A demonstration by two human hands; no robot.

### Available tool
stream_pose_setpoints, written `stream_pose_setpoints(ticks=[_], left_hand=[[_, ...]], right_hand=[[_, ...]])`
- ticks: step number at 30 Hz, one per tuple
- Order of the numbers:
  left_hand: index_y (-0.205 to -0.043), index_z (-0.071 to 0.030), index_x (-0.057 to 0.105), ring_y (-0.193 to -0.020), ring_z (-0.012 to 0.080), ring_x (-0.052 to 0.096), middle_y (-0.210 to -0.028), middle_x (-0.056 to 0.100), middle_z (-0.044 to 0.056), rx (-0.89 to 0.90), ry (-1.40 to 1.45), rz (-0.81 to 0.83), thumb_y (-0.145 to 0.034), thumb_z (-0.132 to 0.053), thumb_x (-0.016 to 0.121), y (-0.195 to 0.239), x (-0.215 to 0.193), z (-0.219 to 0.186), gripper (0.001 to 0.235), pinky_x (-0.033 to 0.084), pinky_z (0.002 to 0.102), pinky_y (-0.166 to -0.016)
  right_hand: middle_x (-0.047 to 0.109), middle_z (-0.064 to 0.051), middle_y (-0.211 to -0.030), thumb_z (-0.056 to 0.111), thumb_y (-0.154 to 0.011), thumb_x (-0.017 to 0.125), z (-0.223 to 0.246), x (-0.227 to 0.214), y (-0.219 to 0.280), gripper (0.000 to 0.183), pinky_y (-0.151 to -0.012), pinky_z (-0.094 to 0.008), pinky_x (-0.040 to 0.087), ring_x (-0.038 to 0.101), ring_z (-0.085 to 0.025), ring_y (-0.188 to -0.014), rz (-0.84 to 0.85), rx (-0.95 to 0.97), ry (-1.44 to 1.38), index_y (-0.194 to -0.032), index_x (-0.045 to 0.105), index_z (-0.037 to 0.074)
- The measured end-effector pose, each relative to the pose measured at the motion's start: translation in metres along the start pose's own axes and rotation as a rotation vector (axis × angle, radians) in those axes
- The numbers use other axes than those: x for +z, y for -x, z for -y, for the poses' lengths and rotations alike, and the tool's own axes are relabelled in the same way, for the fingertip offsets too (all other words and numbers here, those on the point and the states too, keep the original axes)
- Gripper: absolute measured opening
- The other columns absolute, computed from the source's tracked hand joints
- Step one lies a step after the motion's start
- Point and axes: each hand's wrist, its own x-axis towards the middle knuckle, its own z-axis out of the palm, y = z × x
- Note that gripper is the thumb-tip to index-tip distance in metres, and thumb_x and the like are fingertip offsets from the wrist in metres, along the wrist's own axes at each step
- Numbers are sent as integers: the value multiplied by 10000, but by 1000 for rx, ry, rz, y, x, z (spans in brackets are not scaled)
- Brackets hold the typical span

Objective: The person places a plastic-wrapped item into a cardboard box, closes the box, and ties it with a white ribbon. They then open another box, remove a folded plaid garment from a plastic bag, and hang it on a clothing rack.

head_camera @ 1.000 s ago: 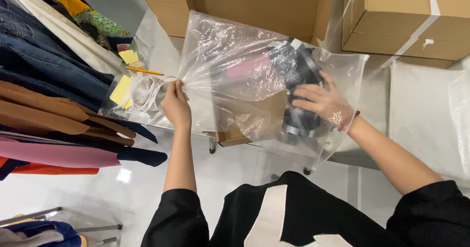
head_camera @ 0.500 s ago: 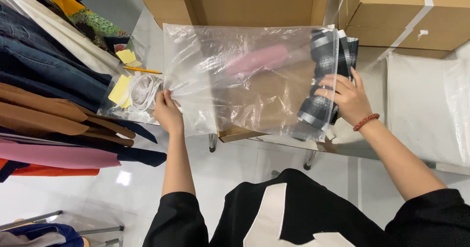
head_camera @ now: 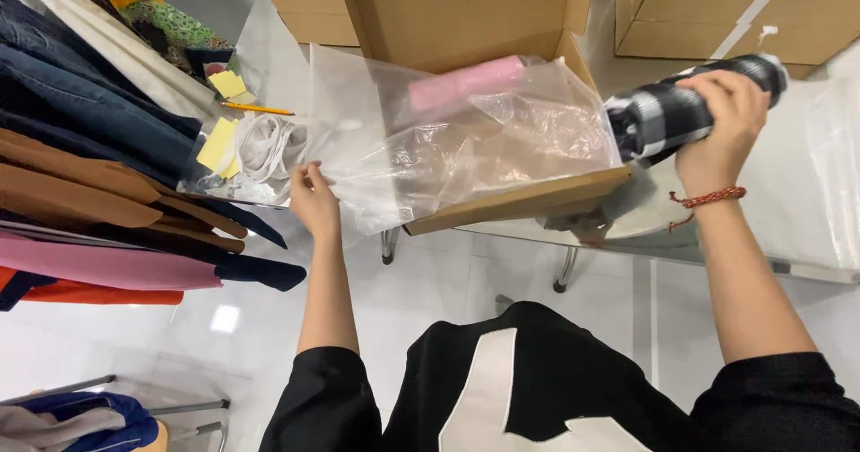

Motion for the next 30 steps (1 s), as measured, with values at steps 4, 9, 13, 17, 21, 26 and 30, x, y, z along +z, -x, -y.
stream_pose_setpoints(ticks=[4,9,13,17,21,26,30], left_hand=[[-1066,-227,712,-730,97,602,-670,691,-68,-72,43,42,-1015,-242,495,14,-15,-2,223,586,316,-533],[-1429,-169,575,-1247,255,631,-1271,660,155,-108,115,97,-1059,-248,551,48,-36,0,379,698,364,-727],[-1592,-98,398,-1293,445,545,-1427,477,256,271,-54,12,-1015,-179,673,94,-56,-16,644,422,490,-1136],[-1378,-88,580,-1257,340,566,-1339,585,142,577,30,71,-1030,-196,692,161,-89,-74,381,438,452,-1088],[-1288,-238,731,-1244,245,687,-1268,724,-6,399,365,641,-1024,-277,758,245,-99,-94,268,568,398,-994],[-1589,-114,463,-1360,544,565,-1496,555,307,72,349,817,-926,-519,740,287,-139,-112,825,465,641,-1146],[-1499,-181,570,-1329,448,618,-1351,679,230,-154,241,760,-795,-639,819,282,-162,-79,876,523,553,-1117]], right_hand=[[640,-226,-1269,-186,-783,516,-1,-26,2,605,-1076,-453,412,539,-430,-1206,-13,96,6,-1300,793,-39],[677,-298,-1285,-175,-798,561,24,-54,33,628,-1002,-509,460,561,-480,-1181,22,253,-31,-1404,698,-85],[649,-77,-1123,-87,-820,619,81,-67,56,469,-837,-353,476,546,-203,-987,162,552,-251,-1275,641,25],[690,-118,-1317,-88,-752,777,151,-70,74,623,-1049,-378,511,627,-228,-1189,294,622,-505,-1342,613,29],[700,-124,-1085,-98,-731,836,215,-46,122,550,-953,-435,543,655,-254,-1040,339,847,-673,-1241,684,41],[732,-175,-1137,119,-836,844,304,-40,140,488,-923,-466,555,693,-286,-1067,615,881,-704,-1278,651,45],[694,-44,-1233,311,-959,832,344,-33,153,488,-951,-383,561,630,-183,-1114,833,936,-903,-1363,647,109]])
